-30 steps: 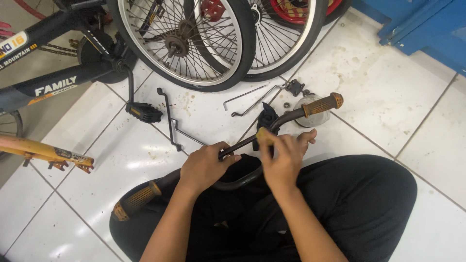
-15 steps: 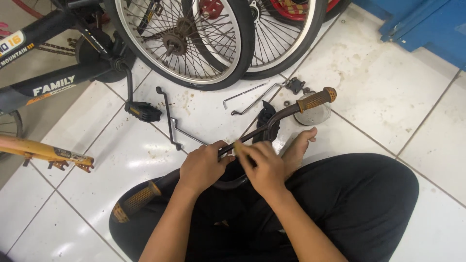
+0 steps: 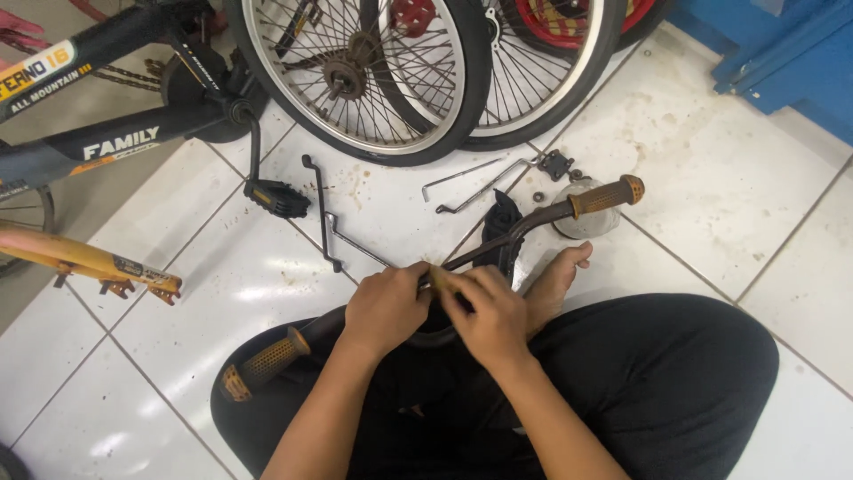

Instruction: The person sits on the floor and scrubs a detached bicycle handlebar with a yellow sponge, focusing on the curved sections and grips. After scrubbing, the person wipes the handlebar with a black cloth to remove residue.

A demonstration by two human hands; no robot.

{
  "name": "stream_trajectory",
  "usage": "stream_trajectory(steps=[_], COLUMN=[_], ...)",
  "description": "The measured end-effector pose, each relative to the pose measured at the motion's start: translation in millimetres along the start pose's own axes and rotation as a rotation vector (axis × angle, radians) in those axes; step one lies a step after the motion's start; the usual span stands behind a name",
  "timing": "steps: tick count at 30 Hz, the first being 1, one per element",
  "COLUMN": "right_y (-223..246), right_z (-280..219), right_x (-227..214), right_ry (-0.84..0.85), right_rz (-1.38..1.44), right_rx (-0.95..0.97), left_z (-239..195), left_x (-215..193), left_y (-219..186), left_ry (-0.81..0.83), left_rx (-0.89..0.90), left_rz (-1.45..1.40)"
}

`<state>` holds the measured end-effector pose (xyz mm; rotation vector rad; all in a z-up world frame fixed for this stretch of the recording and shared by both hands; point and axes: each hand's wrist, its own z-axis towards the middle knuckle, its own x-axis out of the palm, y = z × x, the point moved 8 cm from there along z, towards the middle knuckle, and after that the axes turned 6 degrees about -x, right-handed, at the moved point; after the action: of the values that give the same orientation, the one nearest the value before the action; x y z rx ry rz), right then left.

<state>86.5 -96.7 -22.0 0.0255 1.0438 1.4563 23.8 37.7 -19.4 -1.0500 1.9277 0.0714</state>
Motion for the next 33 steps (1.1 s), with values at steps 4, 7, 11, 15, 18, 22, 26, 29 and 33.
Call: stream_trajectory(steps=[4,7,11,15,18,22,26,29,33], right_y=[5,6,8,-13,-38,-9,1,-5,-13], right_z=[-4,-5,-4,1,1,5,-3,-13,-18], right_x=[3,3,0,-16,-39,-23,-4,2,1], right_ry=[0.004,0.000,-0.016,-0.091,-0.194,-0.155,-0.052,-0.047,-0.052], right_rz=[0.002,-0.003,-0.015,-0.062,-0.143,-0.077,0.014,-0.003,-0.057], right_rx=[0.014,0.024,0.046,0.114,0.212,0.177,0.135,0.150,0.175], left_z=[-14,-15,-13,-21,-22,-15,-16,-19,-19], left_x=[-17,-16,-13,-21,-20,-16,-15,-18,-15], left_y=[-18,-19,-15,-25,-28,-23,-22,-25,-24], left_ry=[0.023,0.017,-0.006,0.002,-0.015,-0.001,-0.014,-0.008,-0.015], left_rx=[0.029,0.046,0.071,0.090,0.097,0.096,0.087,0.075,0.080], left_rz=[-0.037,-0.049,-0.043,-0.040,-0.029,0.002,-0.004,-0.011,-0.004])
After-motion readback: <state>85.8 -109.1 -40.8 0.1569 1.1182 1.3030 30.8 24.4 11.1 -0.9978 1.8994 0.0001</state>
